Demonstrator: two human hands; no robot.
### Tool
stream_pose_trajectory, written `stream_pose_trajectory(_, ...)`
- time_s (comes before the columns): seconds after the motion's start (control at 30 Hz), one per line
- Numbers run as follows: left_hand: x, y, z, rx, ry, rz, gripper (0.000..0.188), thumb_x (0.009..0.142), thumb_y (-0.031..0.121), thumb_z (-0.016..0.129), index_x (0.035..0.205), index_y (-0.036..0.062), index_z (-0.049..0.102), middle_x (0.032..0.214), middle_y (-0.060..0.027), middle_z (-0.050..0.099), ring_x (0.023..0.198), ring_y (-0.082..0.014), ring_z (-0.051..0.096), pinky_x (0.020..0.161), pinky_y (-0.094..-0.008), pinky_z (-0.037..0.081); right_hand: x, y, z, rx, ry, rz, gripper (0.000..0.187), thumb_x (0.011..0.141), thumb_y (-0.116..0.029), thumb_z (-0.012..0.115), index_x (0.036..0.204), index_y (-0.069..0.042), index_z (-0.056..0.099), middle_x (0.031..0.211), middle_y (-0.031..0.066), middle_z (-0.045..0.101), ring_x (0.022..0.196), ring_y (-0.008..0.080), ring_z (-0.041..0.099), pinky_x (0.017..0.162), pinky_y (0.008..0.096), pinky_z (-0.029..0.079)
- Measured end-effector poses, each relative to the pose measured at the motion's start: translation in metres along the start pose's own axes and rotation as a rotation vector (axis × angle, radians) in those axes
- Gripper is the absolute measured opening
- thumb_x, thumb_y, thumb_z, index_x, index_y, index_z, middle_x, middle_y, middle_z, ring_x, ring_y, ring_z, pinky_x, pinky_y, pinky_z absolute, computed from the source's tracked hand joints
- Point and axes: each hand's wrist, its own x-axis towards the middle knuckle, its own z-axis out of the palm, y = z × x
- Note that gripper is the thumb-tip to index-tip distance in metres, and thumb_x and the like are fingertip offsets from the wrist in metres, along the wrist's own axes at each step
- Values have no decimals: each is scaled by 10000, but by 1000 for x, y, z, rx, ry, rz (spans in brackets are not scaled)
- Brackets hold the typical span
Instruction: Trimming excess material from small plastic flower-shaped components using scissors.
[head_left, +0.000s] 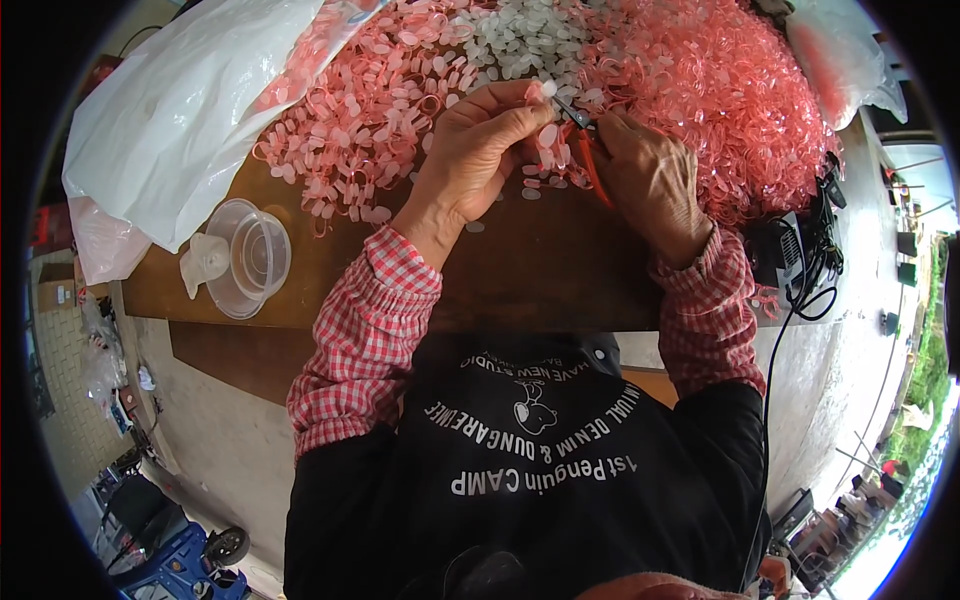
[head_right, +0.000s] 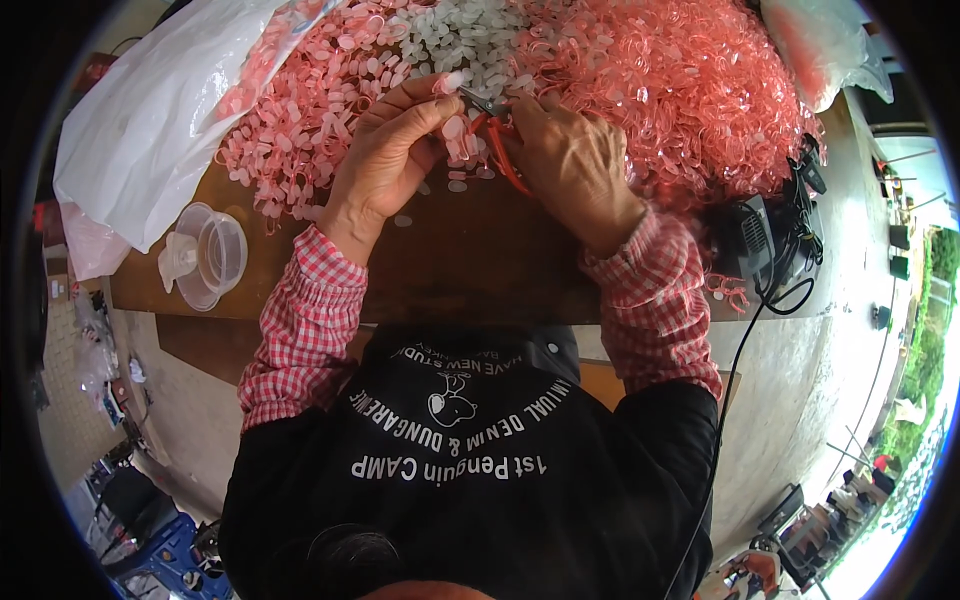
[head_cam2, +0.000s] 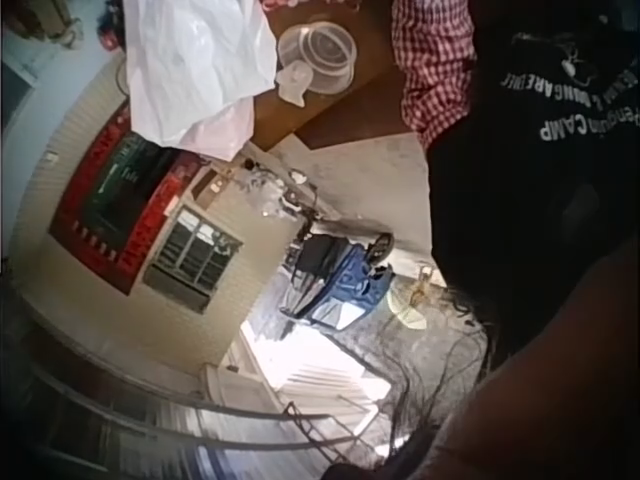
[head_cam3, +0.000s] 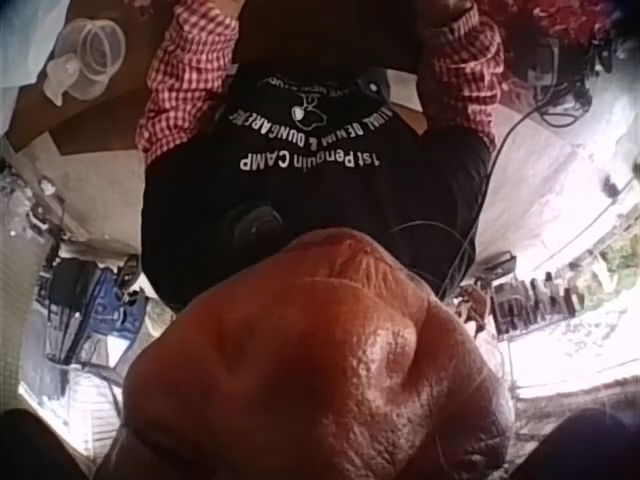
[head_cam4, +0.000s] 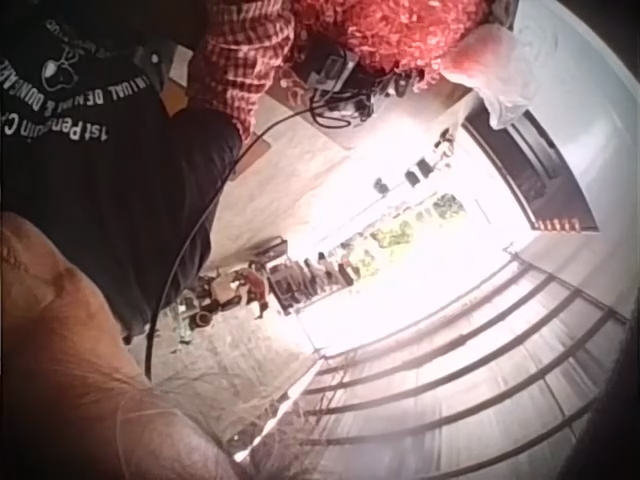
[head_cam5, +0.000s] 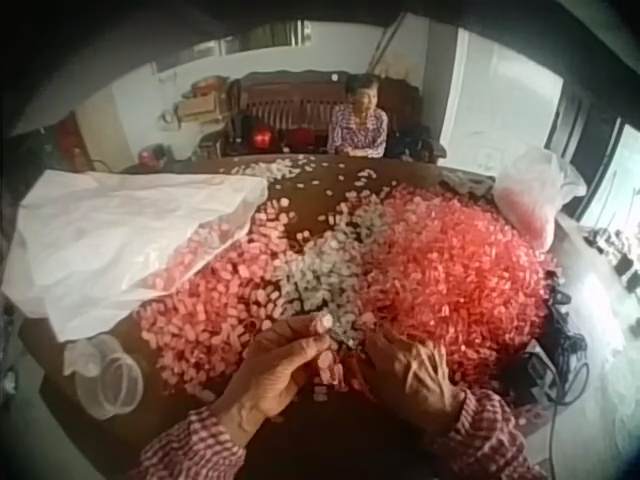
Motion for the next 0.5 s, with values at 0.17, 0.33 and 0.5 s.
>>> stream_pose_trajectory(0.17, 0, 0, 1, 121, -4, 157, 217, 871, 32, 668, 1083, -3, 637, 948, -56, 676, 815, -109, 638, 739, -260, 545, 2, 7, -8, 137, -60, 128, 203, 894, -241, 652, 891, -38, 647, 697, 103, 637, 586, 223, 627, 500, 329, 437)
stream_pose_trajectory(0.33, -3, -5, 10, 647, 121, 401, 230, 809, -13, 690, 1030, -10, 628, 867, -44, 674, 774, -107, 638, 697, -254, 529, 10, 14, -5, 762, 1, 263, 223, 903, -212, 678, 1040, -36, 678, 722, -19, 651, 655, 31, 562, 538, 225, 442)
stream_pose_trajectory(0.5, -6, -13, 15, 907, 57, 561, 274, 767, -19, 704, 1027, 15, 626, 848, -64, 677, 770, -116, 648, 703, -263, 531, 10, 12, 11, 692, 9, 159, 280, 854, -124, 718, 1109, -33, 651, 829, 21, 682, 785, 80, 624, 659, 238, 518)
